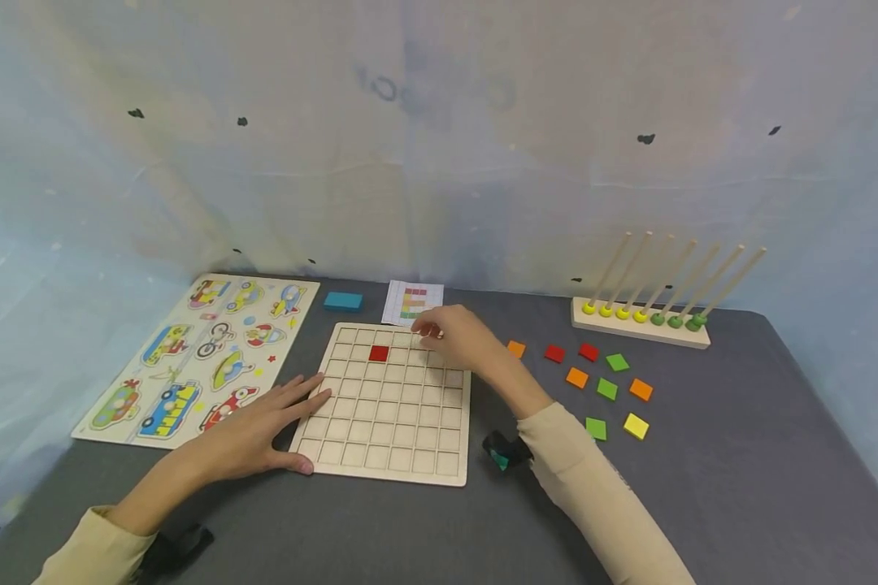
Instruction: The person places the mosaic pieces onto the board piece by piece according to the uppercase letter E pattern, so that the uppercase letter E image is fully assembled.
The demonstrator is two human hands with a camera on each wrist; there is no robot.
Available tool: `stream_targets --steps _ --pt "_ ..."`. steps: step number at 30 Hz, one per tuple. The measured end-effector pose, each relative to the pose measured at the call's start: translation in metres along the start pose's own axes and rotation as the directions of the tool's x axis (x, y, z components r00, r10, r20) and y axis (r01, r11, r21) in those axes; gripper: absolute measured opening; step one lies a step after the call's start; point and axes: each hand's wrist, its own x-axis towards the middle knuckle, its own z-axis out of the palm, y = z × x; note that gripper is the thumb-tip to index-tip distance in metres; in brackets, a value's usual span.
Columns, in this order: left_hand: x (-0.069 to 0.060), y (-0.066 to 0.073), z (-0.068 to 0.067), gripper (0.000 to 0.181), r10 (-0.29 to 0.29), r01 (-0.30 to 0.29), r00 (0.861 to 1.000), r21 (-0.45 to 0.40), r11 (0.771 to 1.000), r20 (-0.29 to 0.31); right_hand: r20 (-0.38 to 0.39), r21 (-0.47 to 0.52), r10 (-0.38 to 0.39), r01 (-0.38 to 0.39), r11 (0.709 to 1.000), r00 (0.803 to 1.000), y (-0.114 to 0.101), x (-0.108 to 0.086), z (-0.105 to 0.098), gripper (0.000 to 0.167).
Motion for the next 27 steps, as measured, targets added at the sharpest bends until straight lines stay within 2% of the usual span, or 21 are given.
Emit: stream_targets --steps 8,15,17,22,27 --pt "-0.003 0.0 -0.001 0.102 -0.019 0.019 1.0 -0.002 1.0 0.008 -0.05 -0.018 0.081 -0.082 0.996 0.995 0.037 -0.046 -0.028 0.024" --pt "0.0 0.001 -0.001 0.102 0.013 -0.013 1.0 -0.008 1.0 -0.006 -0.102 -0.045 0.159 -0.164 0.985 0.982 0.07 -0.086 -0.047 0.029" --pt "-0.001 0.001 -0.001 0.102 0.006 -0.006 1.0 -0.007 1.0 -0.003 -0.104 -0.062 0.176 -0.183 0.981 0.979 0.077 -0.095 -0.052 0.031" --pt "-0.001 0.0 0.0 0.102 -0.005 0.005 1.0 -0.004 1.0 -0.006 -0.103 -0.106 0.211 -0.222 0.969 0.972 0.092 -0.112 -0.061 0.033" --pt "-0.001 0.002 -0.001 0.101 0.0 0.0 1.0 -0.013 1.0 -0.01 -0.096 -0.133 0.238 -0.249 0.959 0.967 0.102 -0.12 -0.063 0.036"
